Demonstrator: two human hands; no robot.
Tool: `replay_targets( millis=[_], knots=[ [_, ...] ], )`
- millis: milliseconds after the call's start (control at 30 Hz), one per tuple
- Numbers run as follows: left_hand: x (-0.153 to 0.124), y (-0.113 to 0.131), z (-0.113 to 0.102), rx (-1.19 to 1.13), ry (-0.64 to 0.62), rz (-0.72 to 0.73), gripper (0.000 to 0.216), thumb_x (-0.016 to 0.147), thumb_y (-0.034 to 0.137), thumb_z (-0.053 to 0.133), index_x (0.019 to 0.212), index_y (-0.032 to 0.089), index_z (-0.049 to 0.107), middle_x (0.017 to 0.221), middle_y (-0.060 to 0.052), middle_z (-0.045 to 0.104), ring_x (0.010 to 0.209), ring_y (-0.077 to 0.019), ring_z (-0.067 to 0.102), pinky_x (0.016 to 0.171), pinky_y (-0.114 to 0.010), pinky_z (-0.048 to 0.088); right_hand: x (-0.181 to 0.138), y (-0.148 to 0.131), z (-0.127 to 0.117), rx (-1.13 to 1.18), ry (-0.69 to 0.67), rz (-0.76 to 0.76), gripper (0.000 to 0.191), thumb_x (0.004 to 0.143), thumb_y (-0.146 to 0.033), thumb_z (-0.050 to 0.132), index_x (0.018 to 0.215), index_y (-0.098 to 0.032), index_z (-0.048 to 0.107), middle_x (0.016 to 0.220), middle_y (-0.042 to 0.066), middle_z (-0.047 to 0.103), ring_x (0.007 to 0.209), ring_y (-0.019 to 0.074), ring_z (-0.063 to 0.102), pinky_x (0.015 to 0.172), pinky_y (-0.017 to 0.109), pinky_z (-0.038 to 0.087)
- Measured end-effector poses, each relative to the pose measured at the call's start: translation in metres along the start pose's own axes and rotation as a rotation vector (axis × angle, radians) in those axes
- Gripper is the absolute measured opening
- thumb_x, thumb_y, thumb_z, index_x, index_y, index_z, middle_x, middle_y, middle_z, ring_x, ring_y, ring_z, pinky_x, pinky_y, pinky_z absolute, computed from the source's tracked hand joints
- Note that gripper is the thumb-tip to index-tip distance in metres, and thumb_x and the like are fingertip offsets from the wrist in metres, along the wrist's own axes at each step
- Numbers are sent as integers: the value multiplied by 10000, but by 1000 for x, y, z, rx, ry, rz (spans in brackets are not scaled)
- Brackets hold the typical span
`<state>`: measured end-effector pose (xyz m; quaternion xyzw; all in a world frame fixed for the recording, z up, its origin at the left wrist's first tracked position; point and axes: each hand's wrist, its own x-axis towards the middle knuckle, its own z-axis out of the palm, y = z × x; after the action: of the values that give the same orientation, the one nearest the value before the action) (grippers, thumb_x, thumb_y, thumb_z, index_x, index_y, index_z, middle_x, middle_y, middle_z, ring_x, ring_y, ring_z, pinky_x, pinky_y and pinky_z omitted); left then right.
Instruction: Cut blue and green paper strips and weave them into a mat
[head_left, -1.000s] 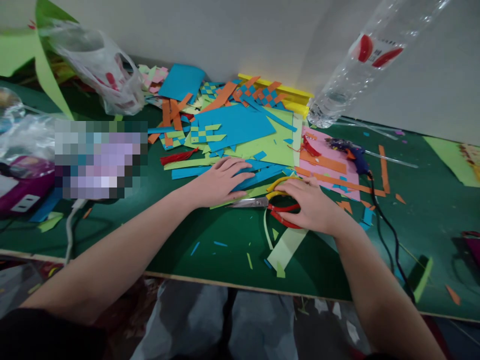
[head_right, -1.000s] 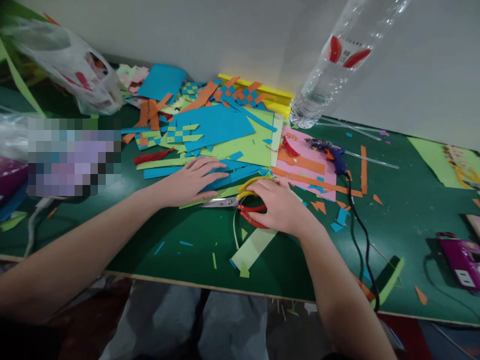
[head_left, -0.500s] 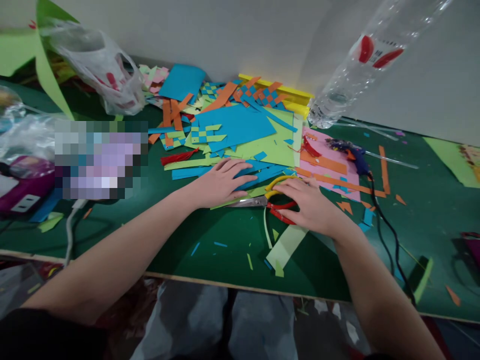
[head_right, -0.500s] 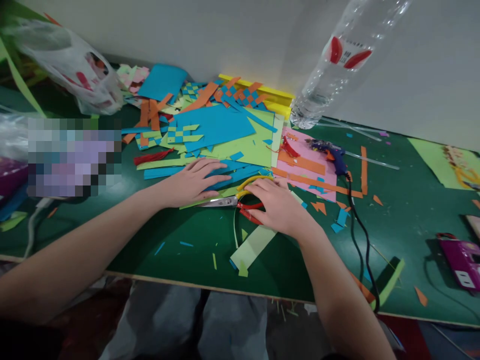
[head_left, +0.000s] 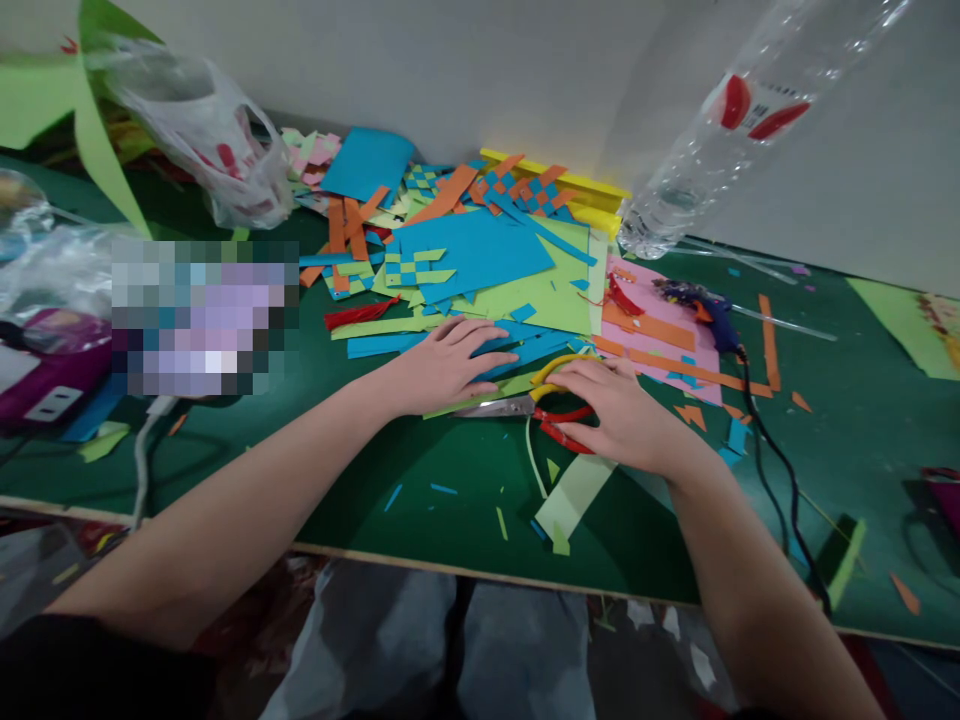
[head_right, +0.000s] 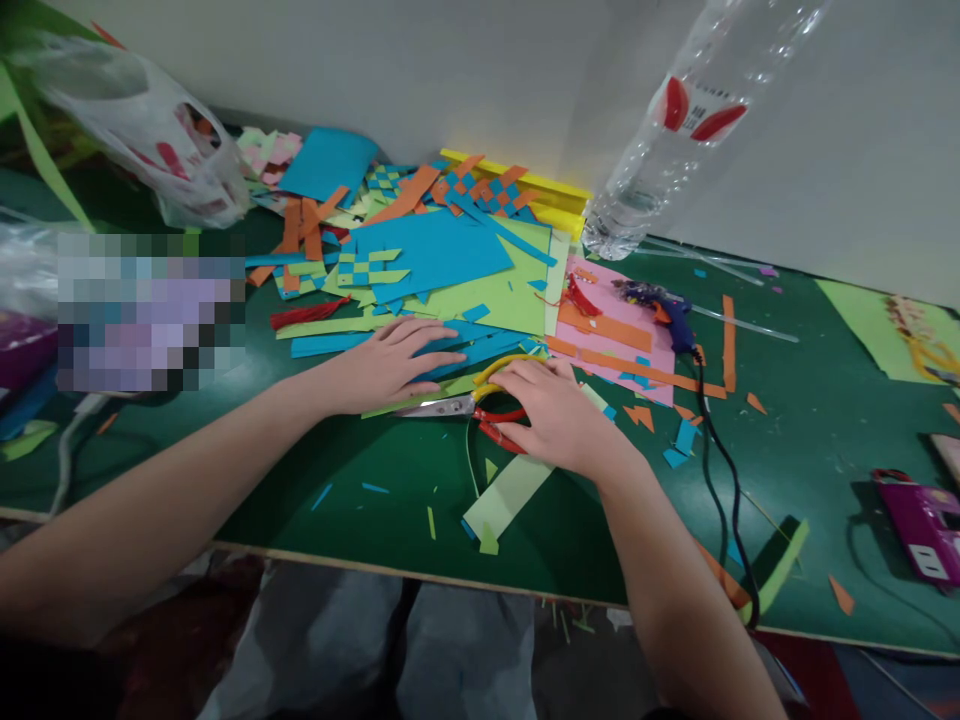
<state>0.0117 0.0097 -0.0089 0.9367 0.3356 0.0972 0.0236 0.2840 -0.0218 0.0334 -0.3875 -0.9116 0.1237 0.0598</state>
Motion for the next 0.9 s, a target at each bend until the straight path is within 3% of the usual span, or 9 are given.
replay_targets(
  millis=[900],
  knots=[
    [0,1,0,-1,9,10,451,1013,425,382,1414,239,473,1513,-99,400,1421,-282,316,1172,-486,233,2,-12,3,0,-26,-5,375,882,-342,614,1212,-167,585,1155,126,644,1078,291,596,925,474,400]
  ],
)
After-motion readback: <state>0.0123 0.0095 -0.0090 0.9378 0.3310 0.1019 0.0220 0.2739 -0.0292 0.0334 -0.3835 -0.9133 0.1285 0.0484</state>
